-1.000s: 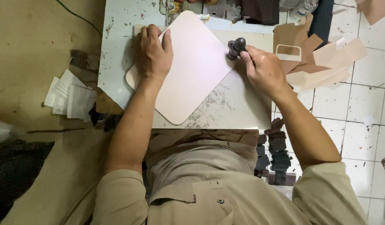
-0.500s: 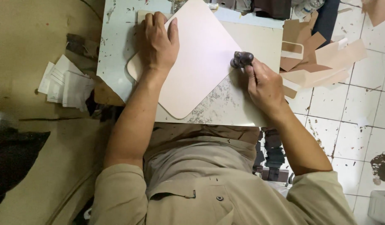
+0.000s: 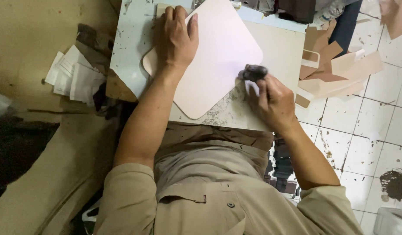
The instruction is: The person places a light-colored plastic cover over a base, then uses a hammer to tap along the edges to secure the fit. They repeatedly adjust the cover and tap different sections to ensure alignment.
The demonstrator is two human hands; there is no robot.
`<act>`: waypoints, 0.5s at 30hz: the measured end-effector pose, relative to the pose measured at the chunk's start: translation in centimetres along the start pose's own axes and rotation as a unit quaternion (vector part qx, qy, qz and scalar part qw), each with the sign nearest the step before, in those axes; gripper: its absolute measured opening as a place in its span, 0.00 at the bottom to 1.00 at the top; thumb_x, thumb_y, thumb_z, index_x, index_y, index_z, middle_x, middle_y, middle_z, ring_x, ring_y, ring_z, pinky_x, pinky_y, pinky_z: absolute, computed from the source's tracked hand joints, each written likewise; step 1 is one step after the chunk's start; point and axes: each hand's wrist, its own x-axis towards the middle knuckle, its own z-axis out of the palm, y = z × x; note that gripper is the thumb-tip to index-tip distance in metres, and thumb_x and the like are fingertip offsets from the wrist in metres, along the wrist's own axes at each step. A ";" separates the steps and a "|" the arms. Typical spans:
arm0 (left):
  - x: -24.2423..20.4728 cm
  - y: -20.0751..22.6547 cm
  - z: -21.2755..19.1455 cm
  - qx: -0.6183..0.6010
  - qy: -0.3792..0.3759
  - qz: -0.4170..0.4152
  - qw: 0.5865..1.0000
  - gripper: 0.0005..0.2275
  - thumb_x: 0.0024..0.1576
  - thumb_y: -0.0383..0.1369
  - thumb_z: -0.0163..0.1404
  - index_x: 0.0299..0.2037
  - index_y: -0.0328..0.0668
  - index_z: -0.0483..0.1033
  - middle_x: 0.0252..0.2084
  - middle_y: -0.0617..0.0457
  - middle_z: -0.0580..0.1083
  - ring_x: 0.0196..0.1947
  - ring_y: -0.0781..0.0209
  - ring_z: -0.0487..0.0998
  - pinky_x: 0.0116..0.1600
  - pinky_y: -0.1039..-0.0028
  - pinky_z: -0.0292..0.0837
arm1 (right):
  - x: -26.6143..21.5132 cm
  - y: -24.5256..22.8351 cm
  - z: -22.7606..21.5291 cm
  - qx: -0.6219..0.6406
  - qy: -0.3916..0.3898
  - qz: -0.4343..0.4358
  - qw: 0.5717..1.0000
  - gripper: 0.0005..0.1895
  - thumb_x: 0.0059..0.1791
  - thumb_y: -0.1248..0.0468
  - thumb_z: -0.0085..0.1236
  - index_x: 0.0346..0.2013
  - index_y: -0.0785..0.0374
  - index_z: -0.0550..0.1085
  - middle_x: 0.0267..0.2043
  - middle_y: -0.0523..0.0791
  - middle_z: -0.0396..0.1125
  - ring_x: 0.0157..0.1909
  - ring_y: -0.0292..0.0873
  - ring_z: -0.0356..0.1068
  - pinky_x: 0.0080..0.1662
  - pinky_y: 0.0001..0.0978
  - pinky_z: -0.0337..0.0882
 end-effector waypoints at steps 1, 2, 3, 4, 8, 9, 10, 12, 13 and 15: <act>0.0 0.3 -0.3 0.036 -0.004 0.003 0.999 0.11 0.65 0.37 0.47 0.37 0.39 0.64 0.38 0.44 0.65 0.35 0.49 0.68 0.38 0.59 0.65 | 0.0 0.0 0.3 -0.032 -0.038 0.000 0.999 0.19 0.63 0.61 0.35 0.52 0.72 0.73 0.40 0.56 0.73 0.30 0.50 0.70 0.28 0.40 0.71; 0.4 0.7 -0.6 0.071 -0.010 0.013 0.997 0.11 0.65 0.39 0.47 0.37 0.40 0.65 0.38 0.45 0.66 0.35 0.49 0.69 0.38 0.59 0.65 | 0.0 0.1 0.6 -0.063 -0.069 0.001 0.996 0.20 0.62 0.62 0.36 0.59 0.72 0.72 0.44 0.59 0.75 0.26 0.50 0.72 0.24 0.40 0.76; 0.6 0.8 -0.5 0.071 -0.010 0.016 0.997 0.11 0.65 0.39 0.47 0.37 0.40 0.65 0.38 0.45 0.66 0.35 0.49 0.69 0.38 0.59 0.65 | 0.2 -0.4 -0.1 -0.062 -0.067 0.002 0.996 0.20 0.62 0.62 0.36 0.59 0.72 0.72 0.44 0.59 0.75 0.26 0.50 0.72 0.24 0.40 0.76; 0.5 0.8 -0.5 0.073 -0.001 0.021 0.997 0.11 0.64 0.39 0.48 0.36 0.40 0.64 0.37 0.44 0.66 0.35 0.48 0.68 0.39 0.59 0.65 | 0.2 -0.9 -0.6 -0.062 -0.079 0.003 0.995 0.18 0.62 0.62 0.39 0.59 0.70 0.72 0.40 0.56 0.74 0.25 0.49 0.69 0.24 0.39 0.72; 0.4 0.5 -0.5 0.025 0.006 0.029 0.999 0.13 0.66 0.35 0.48 0.54 0.34 0.69 0.53 0.37 0.71 0.49 0.38 0.75 0.53 0.57 0.71 | -2.3 1.2 2.2 -0.018 -0.002 -0.053 0.998 0.16 0.63 0.68 0.37 0.43 0.75 0.74 0.34 0.55 0.71 0.28 0.48 0.71 0.28 0.34 0.78; -0.1 0.2 -0.3 0.026 0.007 0.023 0.999 0.13 0.66 0.35 0.48 0.54 0.34 0.69 0.53 0.37 0.71 0.49 0.38 0.75 0.53 0.57 0.71 | -1.8 0.1 1.7 -0.018 -0.008 -0.054 0.998 0.16 0.63 0.68 0.37 0.43 0.75 0.74 0.34 0.55 0.71 0.28 0.48 0.71 0.28 0.34 0.78; 0.0 0.0 0.0 0.007 -0.004 0.019 1.000 0.13 0.66 0.34 0.49 0.56 0.35 0.68 0.54 0.37 0.70 0.52 0.40 0.75 0.57 0.58 0.72 | -1.3 -1.0 1.3 -0.024 -0.035 -0.052 0.998 0.14 0.62 0.67 0.39 0.51 0.73 0.73 0.36 0.54 0.72 0.28 0.48 0.70 0.29 0.37 0.76; 0.1 0.4 -0.4 -0.011 -0.015 0.016 1.000 0.14 0.67 0.33 0.49 0.59 0.36 0.66 0.56 0.37 0.70 0.55 0.42 0.75 0.61 0.60 0.72 | -1.0 -2.3 0.6 -0.029 -0.061 -0.051 0.996 0.16 0.61 0.66 0.42 0.59 0.71 0.72 0.37 0.53 0.73 0.29 0.49 0.70 0.30 0.40 0.74; 0.3 0.9 -1.0 0.042 -0.010 0.022 0.999 0.11 0.65 0.35 0.50 0.52 0.38 0.70 0.50 0.39 0.71 0.48 0.41 0.75 0.53 0.58 0.71 | -1.3 -2.5 0.5 -0.020 -0.065 -0.052 0.996 0.17 0.62 0.64 0.41 0.59 0.73 0.71 0.38 0.54 0.73 0.28 0.48 0.70 0.29 0.38 0.75; 0.2 0.1 -0.2 0.096 0.000 0.022 0.995 0.10 0.62 0.37 0.51 0.45 0.40 0.73 0.44 0.42 0.73 0.41 0.41 0.75 0.46 0.56 0.69 | -1.5 -2.6 1.1 -0.012 -0.076 -0.058 0.995 0.19 0.62 0.62 0.40 0.60 0.74 0.71 0.38 0.55 0.74 0.28 0.47 0.71 0.28 0.35 0.75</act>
